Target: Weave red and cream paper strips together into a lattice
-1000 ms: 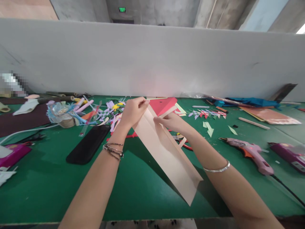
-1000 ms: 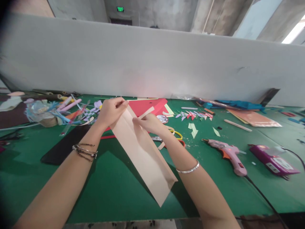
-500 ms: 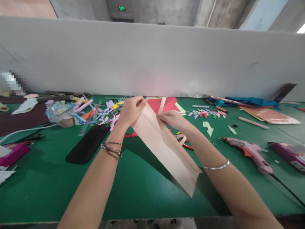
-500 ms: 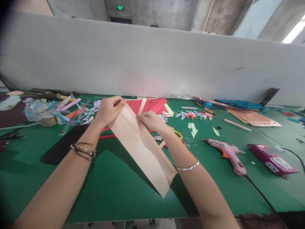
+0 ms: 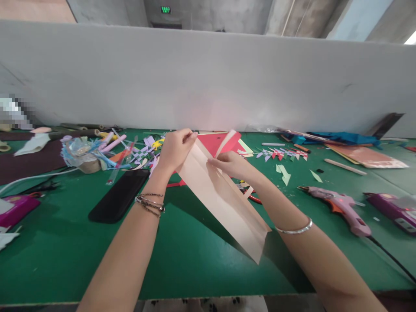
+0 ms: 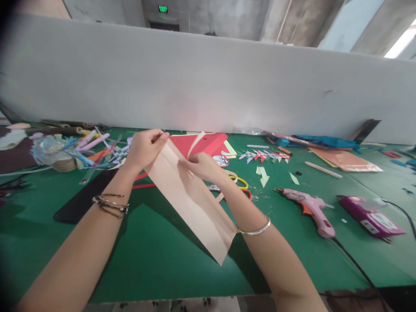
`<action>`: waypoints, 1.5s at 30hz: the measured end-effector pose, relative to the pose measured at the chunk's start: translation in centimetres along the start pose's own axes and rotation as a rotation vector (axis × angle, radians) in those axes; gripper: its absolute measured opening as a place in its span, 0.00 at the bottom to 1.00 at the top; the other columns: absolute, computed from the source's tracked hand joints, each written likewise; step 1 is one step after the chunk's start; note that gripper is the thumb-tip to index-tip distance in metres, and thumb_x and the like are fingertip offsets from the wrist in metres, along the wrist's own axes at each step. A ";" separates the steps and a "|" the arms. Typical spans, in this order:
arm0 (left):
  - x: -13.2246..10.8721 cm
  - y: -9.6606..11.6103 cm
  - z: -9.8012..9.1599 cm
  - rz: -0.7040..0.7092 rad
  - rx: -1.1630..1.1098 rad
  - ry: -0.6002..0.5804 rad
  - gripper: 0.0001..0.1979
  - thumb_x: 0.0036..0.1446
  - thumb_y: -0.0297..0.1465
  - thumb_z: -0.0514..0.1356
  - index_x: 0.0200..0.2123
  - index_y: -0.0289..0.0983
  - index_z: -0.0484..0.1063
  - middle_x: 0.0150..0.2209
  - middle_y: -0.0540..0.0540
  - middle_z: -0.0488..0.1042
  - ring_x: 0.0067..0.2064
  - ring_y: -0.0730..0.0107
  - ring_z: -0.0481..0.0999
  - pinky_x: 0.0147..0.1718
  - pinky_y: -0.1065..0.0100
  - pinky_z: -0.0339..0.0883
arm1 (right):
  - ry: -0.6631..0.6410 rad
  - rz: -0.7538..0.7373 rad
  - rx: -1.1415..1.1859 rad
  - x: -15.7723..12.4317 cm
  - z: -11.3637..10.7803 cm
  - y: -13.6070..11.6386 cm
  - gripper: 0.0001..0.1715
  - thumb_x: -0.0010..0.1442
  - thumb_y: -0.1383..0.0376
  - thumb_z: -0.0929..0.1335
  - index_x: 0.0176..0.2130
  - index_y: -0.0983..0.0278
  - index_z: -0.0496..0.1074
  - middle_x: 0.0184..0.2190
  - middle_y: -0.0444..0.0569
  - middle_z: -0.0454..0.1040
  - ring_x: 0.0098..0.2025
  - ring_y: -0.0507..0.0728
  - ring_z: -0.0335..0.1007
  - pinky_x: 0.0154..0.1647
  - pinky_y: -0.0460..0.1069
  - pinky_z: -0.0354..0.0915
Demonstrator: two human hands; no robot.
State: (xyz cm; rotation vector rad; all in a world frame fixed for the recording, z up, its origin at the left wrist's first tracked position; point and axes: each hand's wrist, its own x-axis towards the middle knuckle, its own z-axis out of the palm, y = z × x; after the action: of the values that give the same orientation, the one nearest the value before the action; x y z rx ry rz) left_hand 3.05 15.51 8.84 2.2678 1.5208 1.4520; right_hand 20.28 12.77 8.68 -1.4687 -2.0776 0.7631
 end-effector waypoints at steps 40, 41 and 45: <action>0.2 -0.8 -0.6 -0.036 0.028 0.101 0.14 0.53 0.34 0.51 0.17 0.37 0.58 0.14 0.54 0.53 0.19 0.76 0.54 0.20 0.71 0.47 | 0.023 0.015 -0.070 0.4 -0.9 0.8 0.25 0.57 0.62 0.61 0.15 0.63 0.46 0.13 0.37 0.42 0.15 0.44 0.39 0.18 0.46 0.39; 0.2 -0.9 -0.6 -0.037 0.030 0.101 0.14 0.53 0.34 0.51 0.17 0.37 0.59 0.14 0.54 0.53 0.19 0.76 0.54 0.20 0.71 0.48 | 0.018 0.028 -0.049 0.3 -1.0 0.7 0.25 0.57 0.62 0.62 0.15 0.63 0.46 0.13 0.36 0.42 0.15 0.44 0.38 0.18 0.46 0.39; 0.2 -0.9 -0.7 -0.039 0.041 0.114 0.14 0.52 0.34 0.51 0.17 0.37 0.59 0.14 0.54 0.54 0.19 0.76 0.55 0.20 0.71 0.49 | -0.001 0.087 0.056 0.3 -1.3 0.7 0.24 0.57 0.62 0.62 0.13 0.65 0.53 0.12 0.37 0.49 0.15 0.44 0.45 0.19 0.45 0.45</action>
State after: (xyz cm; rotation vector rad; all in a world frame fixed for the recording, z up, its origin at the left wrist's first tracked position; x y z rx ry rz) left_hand 1.89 15.85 8.93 2.1989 1.6305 1.5789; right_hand 21.56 13.51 9.18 -1.5364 -1.9877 0.8485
